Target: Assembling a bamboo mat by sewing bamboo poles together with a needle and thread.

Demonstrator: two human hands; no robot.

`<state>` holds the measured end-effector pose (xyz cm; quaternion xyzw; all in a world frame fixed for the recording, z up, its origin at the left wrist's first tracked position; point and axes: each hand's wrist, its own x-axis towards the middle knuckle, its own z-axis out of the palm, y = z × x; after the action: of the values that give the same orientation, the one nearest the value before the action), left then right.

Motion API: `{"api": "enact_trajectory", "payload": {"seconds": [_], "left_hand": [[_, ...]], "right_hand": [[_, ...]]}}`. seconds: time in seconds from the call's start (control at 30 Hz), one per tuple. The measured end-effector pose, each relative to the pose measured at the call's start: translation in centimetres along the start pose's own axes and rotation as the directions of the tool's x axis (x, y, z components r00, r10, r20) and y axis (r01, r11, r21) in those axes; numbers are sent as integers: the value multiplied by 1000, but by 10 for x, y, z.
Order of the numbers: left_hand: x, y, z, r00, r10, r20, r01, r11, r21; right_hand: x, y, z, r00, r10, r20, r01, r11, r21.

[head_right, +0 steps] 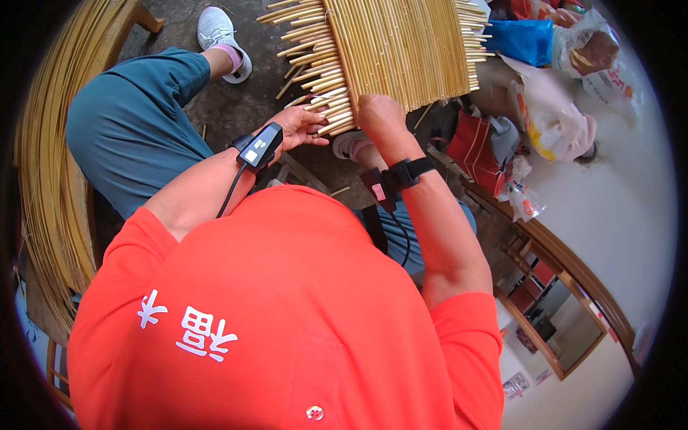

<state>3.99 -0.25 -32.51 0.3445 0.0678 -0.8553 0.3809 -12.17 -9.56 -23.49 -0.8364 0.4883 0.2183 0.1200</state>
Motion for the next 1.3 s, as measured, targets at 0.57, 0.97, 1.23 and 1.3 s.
{"api": "enact_trajectory", "payload": {"seconds": [0.57,0.97,1.23,1.3], "left_hand": [[-37,0,41,1000,20,-15,-20,1000,13],[-37,0,47,998,57,-29,-56,998,29],[-33,0,44,998,67,-13,-67,998,11],[-33,-1,44,997,73,-12,-73,997,11]], "right_hand": [[-32,-23,-34,988,-73,-136,37,967,-253],[-31,-17,-36,965,-193,-176,136,946,-294],[-26,-15,-33,960,-225,-169,164,936,-313],[-25,-14,-32,959,-230,-166,170,935,-311]]}}
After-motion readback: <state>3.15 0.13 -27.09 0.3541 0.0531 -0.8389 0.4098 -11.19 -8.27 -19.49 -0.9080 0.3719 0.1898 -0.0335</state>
